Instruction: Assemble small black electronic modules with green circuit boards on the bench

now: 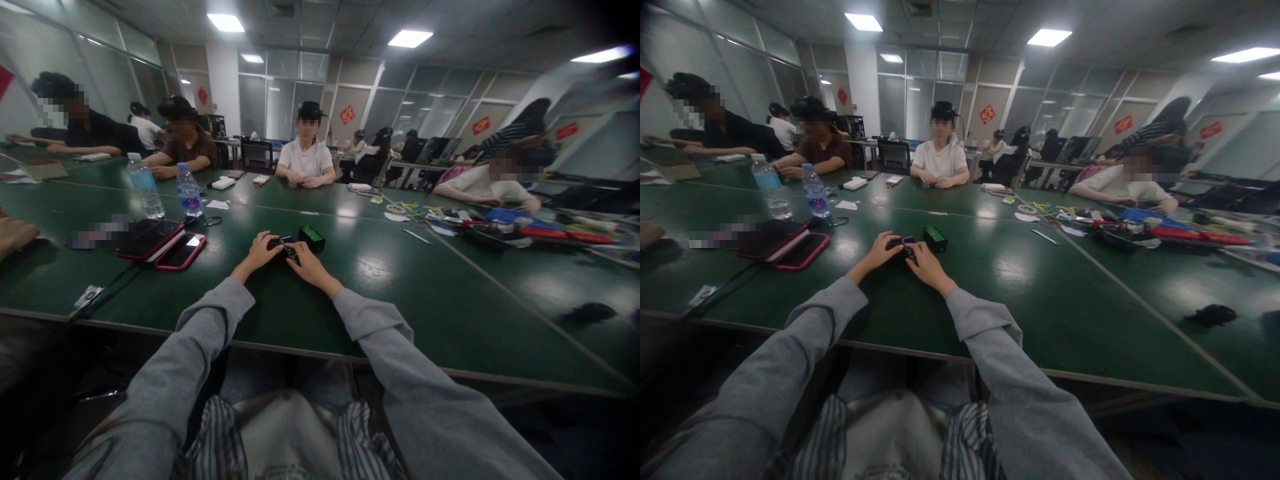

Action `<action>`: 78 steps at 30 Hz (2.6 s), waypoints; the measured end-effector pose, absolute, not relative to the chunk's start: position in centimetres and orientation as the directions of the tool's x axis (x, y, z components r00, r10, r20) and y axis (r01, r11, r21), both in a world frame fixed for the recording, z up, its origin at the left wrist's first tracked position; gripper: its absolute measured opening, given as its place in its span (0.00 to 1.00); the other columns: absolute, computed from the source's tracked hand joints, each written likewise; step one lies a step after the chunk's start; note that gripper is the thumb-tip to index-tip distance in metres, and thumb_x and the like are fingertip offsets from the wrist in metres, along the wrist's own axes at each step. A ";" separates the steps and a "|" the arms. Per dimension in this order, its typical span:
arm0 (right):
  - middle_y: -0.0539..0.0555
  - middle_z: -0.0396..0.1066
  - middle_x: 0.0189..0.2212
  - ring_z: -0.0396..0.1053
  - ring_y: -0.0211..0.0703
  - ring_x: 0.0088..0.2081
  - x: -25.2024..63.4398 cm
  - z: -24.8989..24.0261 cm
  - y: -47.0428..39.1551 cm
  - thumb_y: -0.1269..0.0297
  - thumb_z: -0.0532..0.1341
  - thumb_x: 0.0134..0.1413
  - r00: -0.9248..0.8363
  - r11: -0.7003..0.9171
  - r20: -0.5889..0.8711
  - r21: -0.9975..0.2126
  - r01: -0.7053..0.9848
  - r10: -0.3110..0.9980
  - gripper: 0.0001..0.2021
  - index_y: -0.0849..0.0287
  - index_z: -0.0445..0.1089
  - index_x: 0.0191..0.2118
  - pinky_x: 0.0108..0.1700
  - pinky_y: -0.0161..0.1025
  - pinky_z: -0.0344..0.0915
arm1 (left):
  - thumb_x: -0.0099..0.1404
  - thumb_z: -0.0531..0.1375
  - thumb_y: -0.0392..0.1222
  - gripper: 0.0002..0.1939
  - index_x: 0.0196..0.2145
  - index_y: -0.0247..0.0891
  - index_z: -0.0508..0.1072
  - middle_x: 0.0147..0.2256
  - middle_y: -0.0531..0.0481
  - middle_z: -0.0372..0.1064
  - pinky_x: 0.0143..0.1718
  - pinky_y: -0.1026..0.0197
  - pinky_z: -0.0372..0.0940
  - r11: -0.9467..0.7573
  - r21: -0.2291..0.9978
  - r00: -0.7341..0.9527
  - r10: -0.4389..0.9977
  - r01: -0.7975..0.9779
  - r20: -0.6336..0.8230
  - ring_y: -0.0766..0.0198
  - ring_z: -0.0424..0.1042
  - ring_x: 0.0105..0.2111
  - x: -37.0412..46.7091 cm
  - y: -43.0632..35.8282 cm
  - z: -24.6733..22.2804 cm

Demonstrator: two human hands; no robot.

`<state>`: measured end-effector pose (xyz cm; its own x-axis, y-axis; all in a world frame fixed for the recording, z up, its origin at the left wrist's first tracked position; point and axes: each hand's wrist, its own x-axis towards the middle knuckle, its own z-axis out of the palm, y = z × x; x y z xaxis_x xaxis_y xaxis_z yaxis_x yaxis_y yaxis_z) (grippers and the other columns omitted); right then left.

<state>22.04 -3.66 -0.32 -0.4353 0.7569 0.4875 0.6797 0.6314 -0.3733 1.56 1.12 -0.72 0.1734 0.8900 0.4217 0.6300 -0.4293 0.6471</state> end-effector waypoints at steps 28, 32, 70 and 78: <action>0.59 0.56 0.53 0.66 0.48 0.50 22.0 0.0 -3.8 0.63 0.58 0.60 -0.440 0.625 0.471 -0.378 0.683 0.765 0.25 0.53 0.55 0.61 0.52 0.49 0.67 | 0.62 0.60 0.51 0.21 0.51 0.43 0.71 0.60 0.42 0.56 0.63 0.44 0.51 -0.414 0.661 0.167 0.899 0.626 0.405 0.49 0.56 0.62 1.6 0.7 -0.4; 0.59 0.56 0.54 0.66 0.47 0.49 22.0 0.0 -3.8 0.63 0.58 0.60 -0.443 0.625 0.466 -0.376 0.685 0.766 0.25 0.54 0.55 0.62 0.51 0.48 0.67 | 0.62 0.59 0.51 0.21 0.51 0.42 0.71 0.60 0.41 0.55 0.63 0.44 0.51 -0.409 0.651 0.168 0.900 0.639 0.402 0.49 0.56 0.62 1.7 0.7 -0.3; 0.59 0.55 0.53 0.64 0.48 0.52 22.1 -0.4 -3.4 0.65 0.58 0.59 -0.462 0.666 0.504 -0.372 0.646 0.730 0.25 0.55 0.56 0.61 0.56 0.49 0.63 | 0.64 0.58 0.49 0.21 0.52 0.38 0.69 0.58 0.39 0.57 0.63 0.46 0.52 -0.477 0.565 0.231 0.861 0.673 0.452 0.51 0.57 0.62 1.6 0.7 -0.1; 0.59 0.55 0.53 0.64 0.48 0.51 22.2 -0.4 -3.3 0.64 0.58 0.59 -0.461 0.654 0.486 -0.378 0.655 0.742 0.25 0.55 0.55 0.61 0.55 0.49 0.64 | 0.64 0.57 0.50 0.22 0.52 0.38 0.69 0.59 0.38 0.56 0.63 0.46 0.52 -0.480 0.562 0.231 0.859 0.673 0.457 0.50 0.57 0.62 1.5 0.6 -0.2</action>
